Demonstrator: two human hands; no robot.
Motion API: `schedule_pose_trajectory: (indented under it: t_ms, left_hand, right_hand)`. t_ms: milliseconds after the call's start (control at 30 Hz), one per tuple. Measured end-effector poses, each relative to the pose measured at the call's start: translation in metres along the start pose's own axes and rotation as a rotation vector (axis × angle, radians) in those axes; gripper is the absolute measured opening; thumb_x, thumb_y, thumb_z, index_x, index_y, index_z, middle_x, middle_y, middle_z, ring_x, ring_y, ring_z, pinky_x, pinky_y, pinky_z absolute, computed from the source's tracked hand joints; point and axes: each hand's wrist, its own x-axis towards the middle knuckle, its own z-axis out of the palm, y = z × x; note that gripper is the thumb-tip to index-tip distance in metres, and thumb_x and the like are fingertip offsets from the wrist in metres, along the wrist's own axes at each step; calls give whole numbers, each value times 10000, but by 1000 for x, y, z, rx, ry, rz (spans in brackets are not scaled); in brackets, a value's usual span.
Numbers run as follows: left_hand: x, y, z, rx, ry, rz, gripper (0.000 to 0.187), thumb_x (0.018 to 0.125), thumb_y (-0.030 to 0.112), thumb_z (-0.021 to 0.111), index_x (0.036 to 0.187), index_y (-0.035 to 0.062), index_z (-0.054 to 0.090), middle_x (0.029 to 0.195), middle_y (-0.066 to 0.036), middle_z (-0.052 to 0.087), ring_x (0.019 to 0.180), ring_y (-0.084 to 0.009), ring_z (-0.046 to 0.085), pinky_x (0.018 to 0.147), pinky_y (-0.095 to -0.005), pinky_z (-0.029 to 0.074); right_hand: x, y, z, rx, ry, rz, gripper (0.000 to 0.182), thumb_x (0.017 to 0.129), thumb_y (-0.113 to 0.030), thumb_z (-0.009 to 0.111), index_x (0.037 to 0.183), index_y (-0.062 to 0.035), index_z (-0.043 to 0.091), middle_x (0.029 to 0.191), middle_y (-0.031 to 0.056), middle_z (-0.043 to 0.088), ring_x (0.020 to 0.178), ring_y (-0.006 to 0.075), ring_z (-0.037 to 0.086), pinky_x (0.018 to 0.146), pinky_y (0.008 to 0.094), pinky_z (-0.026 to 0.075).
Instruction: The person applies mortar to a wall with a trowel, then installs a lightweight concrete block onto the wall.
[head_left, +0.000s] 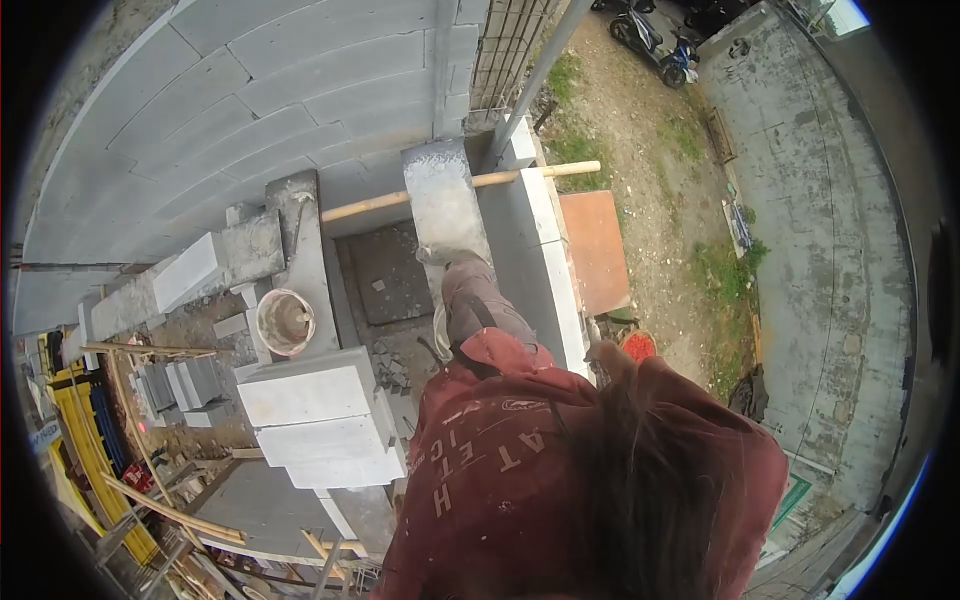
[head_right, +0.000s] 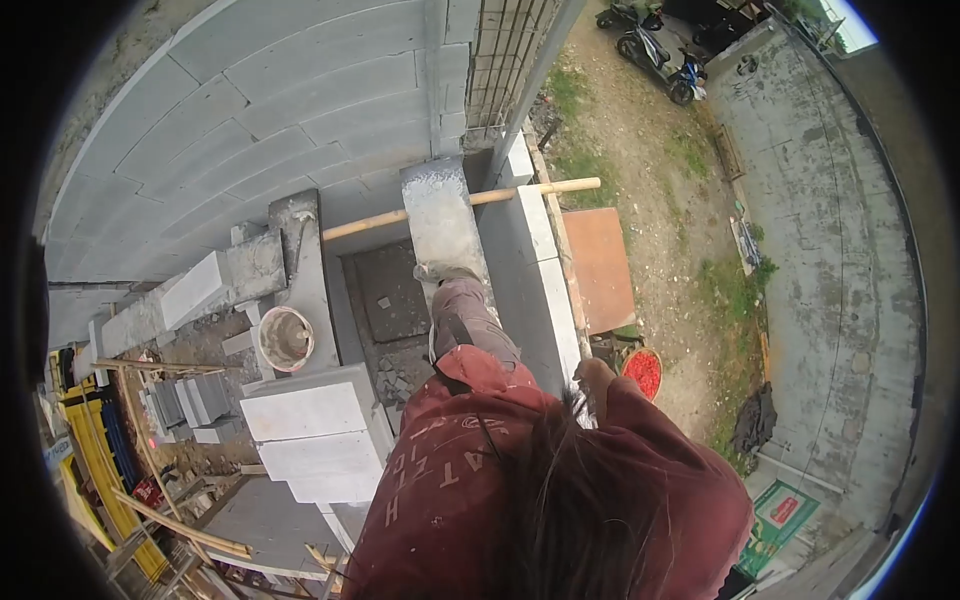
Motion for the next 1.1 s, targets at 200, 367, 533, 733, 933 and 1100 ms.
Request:
schedule_pose_trajectory:
  t_ms: [200,367,533,733,933,1100]
  left_hand:
    - [8,-47,11,-104,-51,-43,448,1008,328,627,1354,44,604,1190,-103,695,1090,-236,662,926,-358,515]
    - [24,10,53,308,-257,297,471,1023,284,623,1393,-4,584,1257,-127,677,1145,-236,647,992,-341,494]
    - [29,49,60,313,-84,-25,538,1012,386,625,1396,12,584,1254,-136,682,1136,-273,676,903,-394,529]
    - [64,102,79,399,38,-295,511,1013,362,617,1424,64,559,1298,-135,678,1162,-280,664,933,-438,516]
    - [112,194,153,407,-164,-205,521,1024,341,600,1456,62,520,1358,-141,650,1236,-285,637,1055,-466,471]
    - [138,246,213,427,-134,-165,560,1042,364,602,1476,32,479,1414,-181,603,1294,-337,592,1072,-484,477]
  right_hand:
    - [-38,-66,71,236,-183,504,99,826,-132,776,837,-36,754,743,117,704,601,238,652,556,412,523]
    - [5,-68,60,492,-232,915,169,838,-157,796,788,-8,734,726,109,694,575,227,618,523,411,497]
    - [165,-31,-3,613,-12,1436,269,872,-168,773,903,96,726,744,160,719,634,266,713,531,426,547]
    - [370,34,-68,801,272,1348,301,917,-201,737,807,65,646,635,140,634,484,250,632,427,412,476]
    - [533,133,-68,1192,888,1429,285,963,-207,696,959,63,605,704,105,591,520,218,594,432,401,438]
    - [602,196,-72,1330,1360,1388,282,986,-200,658,940,76,626,707,129,622,536,239,622,456,396,474]
